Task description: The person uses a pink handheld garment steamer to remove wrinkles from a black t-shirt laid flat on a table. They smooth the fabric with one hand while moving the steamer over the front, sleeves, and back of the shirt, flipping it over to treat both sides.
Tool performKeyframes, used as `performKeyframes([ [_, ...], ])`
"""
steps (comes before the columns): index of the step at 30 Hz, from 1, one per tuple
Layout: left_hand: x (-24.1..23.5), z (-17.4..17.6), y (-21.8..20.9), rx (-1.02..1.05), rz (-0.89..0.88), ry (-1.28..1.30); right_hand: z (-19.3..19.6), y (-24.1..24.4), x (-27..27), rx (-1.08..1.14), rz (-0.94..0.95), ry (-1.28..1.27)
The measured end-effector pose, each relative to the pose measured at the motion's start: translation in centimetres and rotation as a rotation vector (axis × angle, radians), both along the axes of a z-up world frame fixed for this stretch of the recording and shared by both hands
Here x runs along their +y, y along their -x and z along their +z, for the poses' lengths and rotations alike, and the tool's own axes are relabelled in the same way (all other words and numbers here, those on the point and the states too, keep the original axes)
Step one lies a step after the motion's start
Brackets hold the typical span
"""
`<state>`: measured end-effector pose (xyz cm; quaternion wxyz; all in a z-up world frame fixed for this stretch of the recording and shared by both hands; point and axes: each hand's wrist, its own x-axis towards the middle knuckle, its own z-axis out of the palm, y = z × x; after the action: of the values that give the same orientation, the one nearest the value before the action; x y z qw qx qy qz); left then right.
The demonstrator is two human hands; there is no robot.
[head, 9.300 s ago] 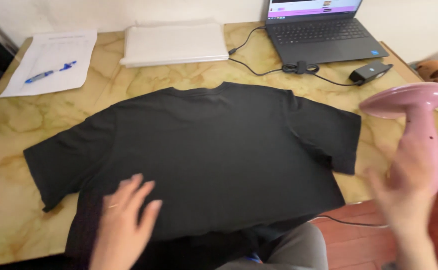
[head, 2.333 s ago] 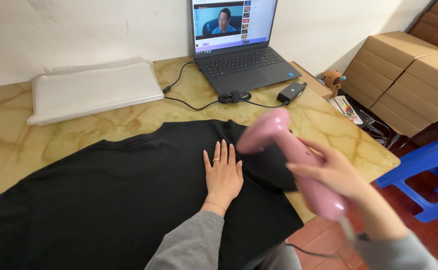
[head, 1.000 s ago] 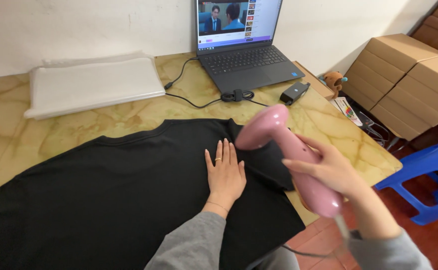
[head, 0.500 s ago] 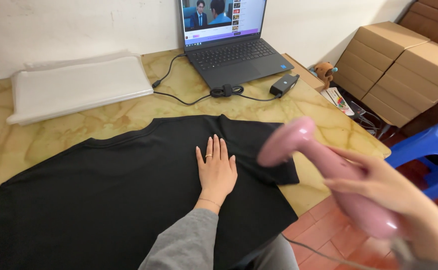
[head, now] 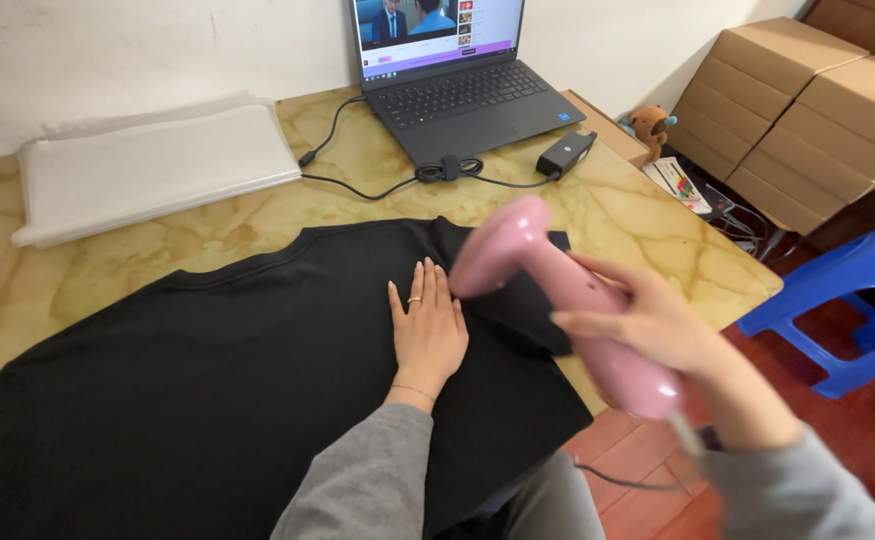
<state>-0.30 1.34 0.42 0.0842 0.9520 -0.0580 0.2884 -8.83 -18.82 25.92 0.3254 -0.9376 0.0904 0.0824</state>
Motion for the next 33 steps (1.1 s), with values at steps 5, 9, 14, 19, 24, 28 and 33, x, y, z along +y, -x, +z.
performKeyframes([
  [5, -0.1, -0.1, 0.0, 0.04, 0.008, 0.016, 0.2, 0.7, 0.2, -0.015, 0.013, -0.049],
  [9, -0.6, -0.6, -0.4, 0.068, 0.029, 0.041, 2.8, 3.7, -2.4, 0.118, -0.05, -0.002],
  [14, -0.7, 0.8, 0.3, 0.153, 0.018, 0.036, 2.9, 5.9, -6.7, 0.149, -0.175, 0.022],
  [19, -0.7, 0.7, 0.2, 0.153, 0.005, 0.031, 2.2, 3.8, -6.5, 0.077, -0.145, 0.015],
  [24, -0.3, 0.3, 0.2, 0.093, -0.002, 0.015, 1.0, -0.6, -2.5, -0.024, -0.211, -0.03],
  [28, 0.0, 4.2, 1.8, 0.379, -0.056, 0.103, -1.1, -3.7, -3.9, -0.054, -0.186, -0.075],
  [33, 0.0, 4.2, 1.7, 0.369, -0.047, 0.098, 2.4, 0.7, -3.7, 0.02, -0.185, 0.051],
])
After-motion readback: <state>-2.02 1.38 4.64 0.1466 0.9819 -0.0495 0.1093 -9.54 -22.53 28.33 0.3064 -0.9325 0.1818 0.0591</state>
